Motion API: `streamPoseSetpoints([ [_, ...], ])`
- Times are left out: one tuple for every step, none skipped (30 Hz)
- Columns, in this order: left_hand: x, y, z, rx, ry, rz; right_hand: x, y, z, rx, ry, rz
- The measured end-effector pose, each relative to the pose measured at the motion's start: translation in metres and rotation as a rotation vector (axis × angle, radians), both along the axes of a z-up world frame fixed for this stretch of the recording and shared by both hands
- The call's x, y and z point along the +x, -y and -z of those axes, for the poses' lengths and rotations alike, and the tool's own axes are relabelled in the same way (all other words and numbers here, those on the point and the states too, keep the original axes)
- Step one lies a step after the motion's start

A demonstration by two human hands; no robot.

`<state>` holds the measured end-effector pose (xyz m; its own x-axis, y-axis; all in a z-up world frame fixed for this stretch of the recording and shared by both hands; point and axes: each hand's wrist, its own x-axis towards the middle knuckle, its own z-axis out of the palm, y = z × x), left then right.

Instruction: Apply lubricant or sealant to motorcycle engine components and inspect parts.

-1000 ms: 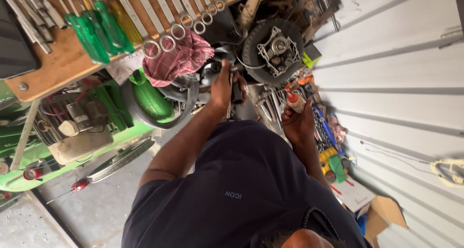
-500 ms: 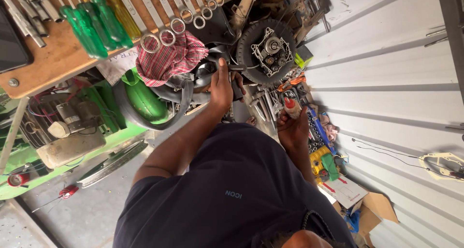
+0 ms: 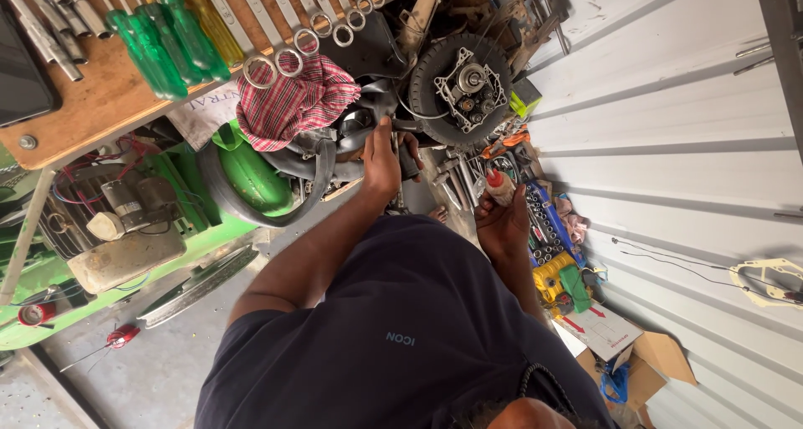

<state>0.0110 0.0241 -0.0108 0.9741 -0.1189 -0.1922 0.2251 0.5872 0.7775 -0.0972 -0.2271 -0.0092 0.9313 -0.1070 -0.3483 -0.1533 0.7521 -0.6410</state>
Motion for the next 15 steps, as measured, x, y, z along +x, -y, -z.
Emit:
streamPoseSetpoints([
  [-0.001, 0.0, 0.001, -0.01, 0.012, 0.003, 0.0, 0.0, 0.0, -0.004, 0.0, 0.0],
  [-0.001, 0.001, 0.002, -0.02, 0.025, 0.008, 0.0, 0.0, 0.0, -0.01, 0.002, 0.003],
  [-0.002, 0.001, -0.002, -0.021, 0.026, 0.008, 0.001, 0.001, 0.001, -0.011, 0.003, 0.003],
  [-0.002, 0.002, -0.007, 0.023, 0.032, 0.011, 0.001, 0.003, 0.001, -0.017, 0.019, -0.007],
  [-0.003, 0.003, -0.011, 0.067, 0.038, 0.014, 0.002, 0.004, 0.001, -0.024, 0.035, -0.016],
  [-0.005, 0.004, -0.013, 0.065, 0.038, 0.016, 0.003, 0.005, -0.001, -0.026, 0.034, -0.015],
  [-0.006, 0.005, -0.014, 0.081, 0.034, 0.03, 0.004, 0.007, -0.003, -0.025, 0.052, -0.023],
  [-0.007, 0.007, -0.016, 0.098, 0.032, 0.047, 0.006, 0.008, -0.004, -0.024, 0.071, -0.03],
  [-0.009, 0.008, -0.018, 0.097, 0.033, 0.05, 0.008, 0.007, -0.011, -0.024, 0.071, -0.026],
  [-0.012, 0.009, -0.019, 0.152, 0.057, 0.054, 0.01, 0.006, -0.017, -0.078, 0.107, -0.011],
  [-0.014, 0.01, -0.02, 0.206, 0.082, 0.057, 0.011, 0.004, -0.023, -0.132, 0.142, 0.004],
  [-0.015, 0.01, -0.023, 0.206, 0.082, 0.06, 0.014, 0.006, -0.024, -0.132, 0.142, 0.007],
  [-0.016, 0.009, -0.026, 0.278, 0.096, 0.08, 0.016, 0.007, -0.026, -0.197, 0.169, 0.034],
  [-0.019, 0.008, -0.028, 0.351, 0.107, 0.1, 0.018, 0.008, -0.027, -0.261, 0.193, 0.059],
  [-0.019, 0.009, -0.028, 0.351, 0.105, 0.103, 0.019, 0.005, -0.032, -0.262, 0.19, 0.061],
])
